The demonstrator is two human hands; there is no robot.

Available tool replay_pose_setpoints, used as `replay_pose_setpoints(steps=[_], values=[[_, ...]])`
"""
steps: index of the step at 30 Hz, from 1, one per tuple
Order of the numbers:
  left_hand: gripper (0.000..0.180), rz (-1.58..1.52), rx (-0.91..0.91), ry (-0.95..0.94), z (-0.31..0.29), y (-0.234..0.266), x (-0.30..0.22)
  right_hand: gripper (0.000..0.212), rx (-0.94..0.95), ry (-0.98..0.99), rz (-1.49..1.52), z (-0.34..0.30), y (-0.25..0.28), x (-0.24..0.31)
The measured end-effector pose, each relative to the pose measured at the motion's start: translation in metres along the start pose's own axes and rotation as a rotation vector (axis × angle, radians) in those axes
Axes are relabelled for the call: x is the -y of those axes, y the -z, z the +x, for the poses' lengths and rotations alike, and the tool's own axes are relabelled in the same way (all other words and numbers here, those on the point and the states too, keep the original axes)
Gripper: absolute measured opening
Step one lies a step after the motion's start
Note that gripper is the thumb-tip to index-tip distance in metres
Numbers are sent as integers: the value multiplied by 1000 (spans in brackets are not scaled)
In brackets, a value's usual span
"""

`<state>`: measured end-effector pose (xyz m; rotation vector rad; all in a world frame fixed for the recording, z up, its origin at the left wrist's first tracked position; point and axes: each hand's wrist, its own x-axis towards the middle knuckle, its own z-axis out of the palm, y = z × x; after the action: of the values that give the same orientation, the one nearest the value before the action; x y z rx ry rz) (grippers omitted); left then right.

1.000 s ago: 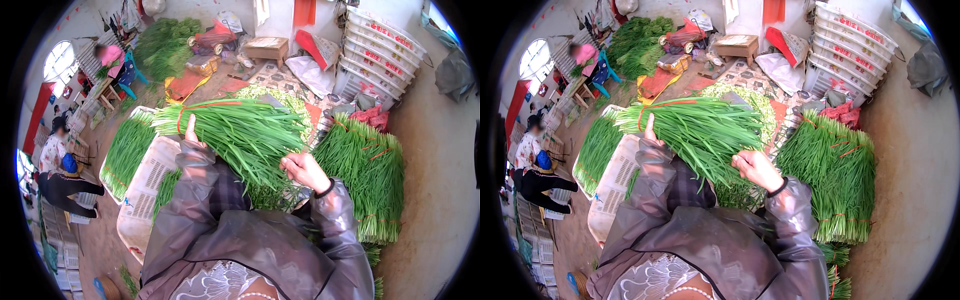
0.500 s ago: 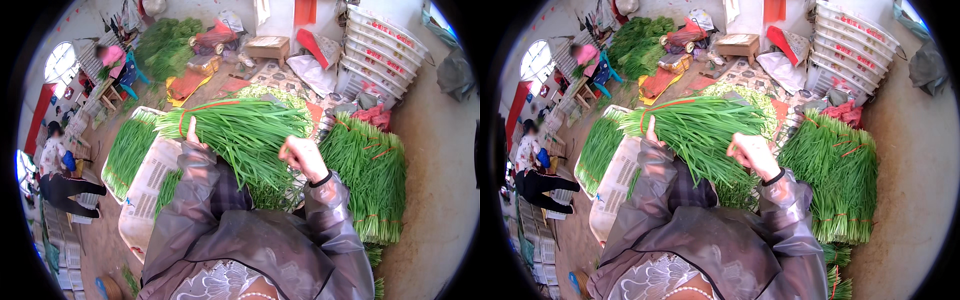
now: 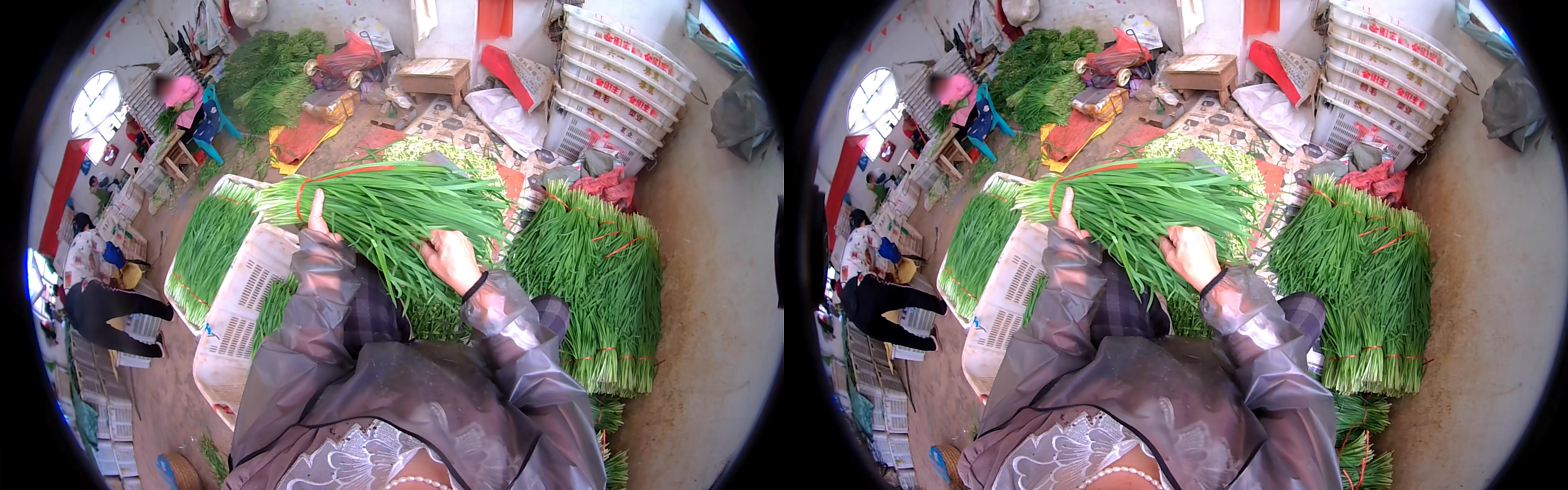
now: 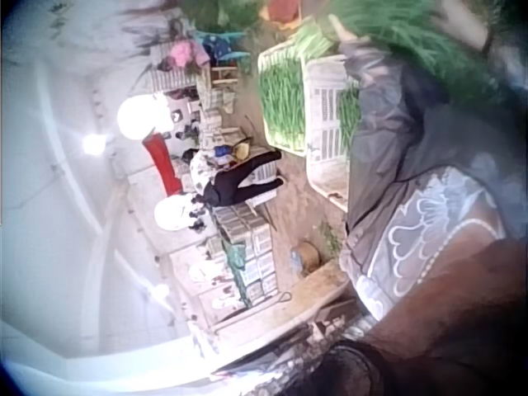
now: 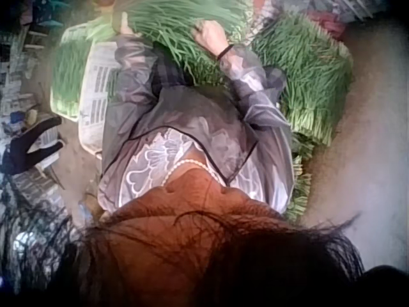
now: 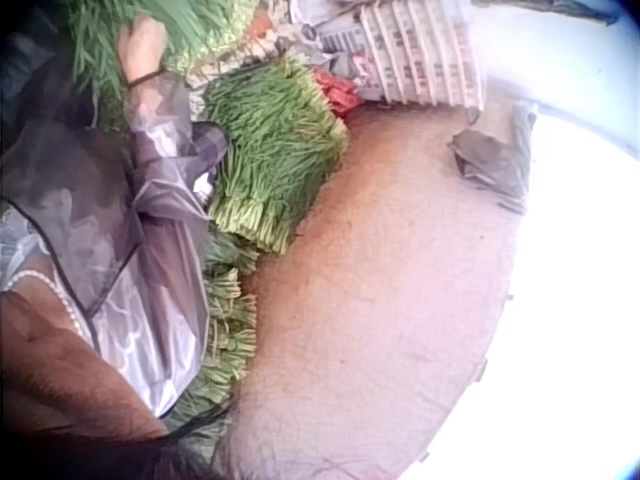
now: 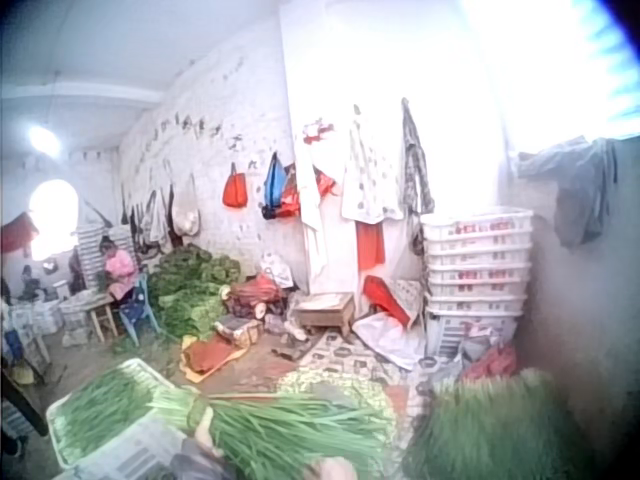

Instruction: The person trims the root ends of chive bundles with a large knife, turns them over to check the stalks, and places the bundles into a plastic crate.

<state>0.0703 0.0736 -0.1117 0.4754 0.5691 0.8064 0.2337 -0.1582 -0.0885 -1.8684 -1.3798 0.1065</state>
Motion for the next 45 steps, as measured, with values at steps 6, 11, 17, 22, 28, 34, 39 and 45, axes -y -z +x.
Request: replay_pose_setpoints(steps=[6,11,17,22,28,34,39,45], values=[[55,13,-19,-25,-10,-12,1,18,182,-391,1472,-4,28,-5],[59,-15,58,-3,-11,-2,-9,20,244,-213,1762,-27,74,4],[59,-66,39,-32,-4,11,-17,30,947,805,1697,-36,112,-15],[59,-30,38,-46,-1,10,-12,40,846,314,1683,-58,108,17],[58,-10,83,-17,-3,-8,-8,27,131,66,124,-3,19,33],[57,16,14,-57,-6,-21,-2,19,206,97,191,-2,-28,36],[58,28,-14,-101,2,0,-10,29,866,-340,1315,-39,-3,15],[60,-87,-107,-99,-10,-9,-12,30,1370,118,1076,-72,80,17]])
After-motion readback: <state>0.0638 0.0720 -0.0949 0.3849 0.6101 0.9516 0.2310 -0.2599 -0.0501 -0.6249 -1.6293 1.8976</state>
